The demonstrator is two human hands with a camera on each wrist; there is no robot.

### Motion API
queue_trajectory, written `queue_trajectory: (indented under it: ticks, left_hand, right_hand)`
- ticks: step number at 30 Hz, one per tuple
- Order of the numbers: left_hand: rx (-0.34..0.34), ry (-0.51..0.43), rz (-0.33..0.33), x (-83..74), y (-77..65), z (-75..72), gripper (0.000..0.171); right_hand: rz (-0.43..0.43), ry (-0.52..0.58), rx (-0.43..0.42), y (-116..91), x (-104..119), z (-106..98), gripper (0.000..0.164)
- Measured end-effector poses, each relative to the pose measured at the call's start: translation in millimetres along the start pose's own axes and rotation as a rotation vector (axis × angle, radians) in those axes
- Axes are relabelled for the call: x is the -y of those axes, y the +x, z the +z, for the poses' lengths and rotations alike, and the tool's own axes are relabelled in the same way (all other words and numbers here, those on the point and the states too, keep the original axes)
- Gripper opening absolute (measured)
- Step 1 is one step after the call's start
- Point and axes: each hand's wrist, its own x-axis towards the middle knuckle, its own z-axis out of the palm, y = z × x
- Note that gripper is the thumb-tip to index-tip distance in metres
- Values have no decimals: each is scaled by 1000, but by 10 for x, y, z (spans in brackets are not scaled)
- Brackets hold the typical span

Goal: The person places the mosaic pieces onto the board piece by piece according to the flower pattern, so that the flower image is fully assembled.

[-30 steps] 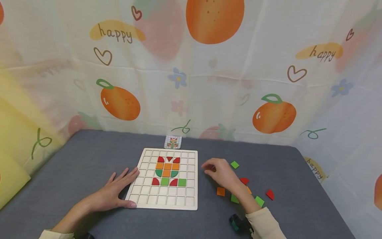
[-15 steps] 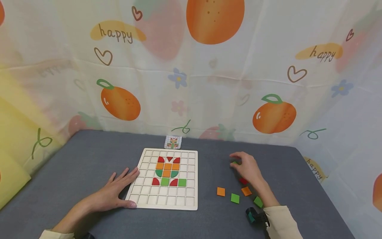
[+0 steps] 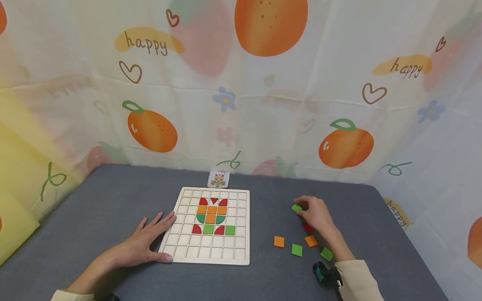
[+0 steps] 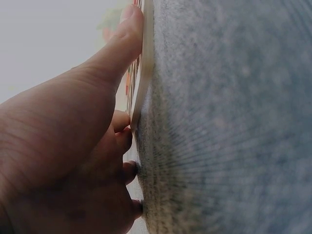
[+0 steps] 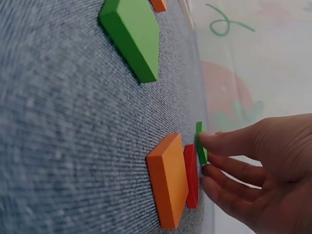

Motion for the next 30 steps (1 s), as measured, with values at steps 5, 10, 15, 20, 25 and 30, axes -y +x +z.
queue_trajectory:
  ticks: [5, 10, 15, 20, 25, 30]
  left_hand:
    - [1, 0, 0, -4, 2, 1, 113]
    - [4, -3, 4, -6, 6, 2, 113]
    - [-3, -3, 12, -4, 9, 3, 113]
    - [-9, -1, 19, 14, 9, 10, 113]
    - [-4, 7, 4, 32, 21, 22, 114]
    - [0, 2, 6, 22, 11, 14, 113]
  right_hand:
    - [1, 0, -36, 21, -7, 1, 26]
    - [-4, 12, -65, 25, 7, 4, 22]
    - [-46, 38, -66, 17, 50, -3, 19]
    - [-111, 48, -40, 21, 172, 13, 20]
    - [-135, 74, -5, 46, 312, 56, 20]
    - [-172, 84, 2, 95, 419, 127, 20]
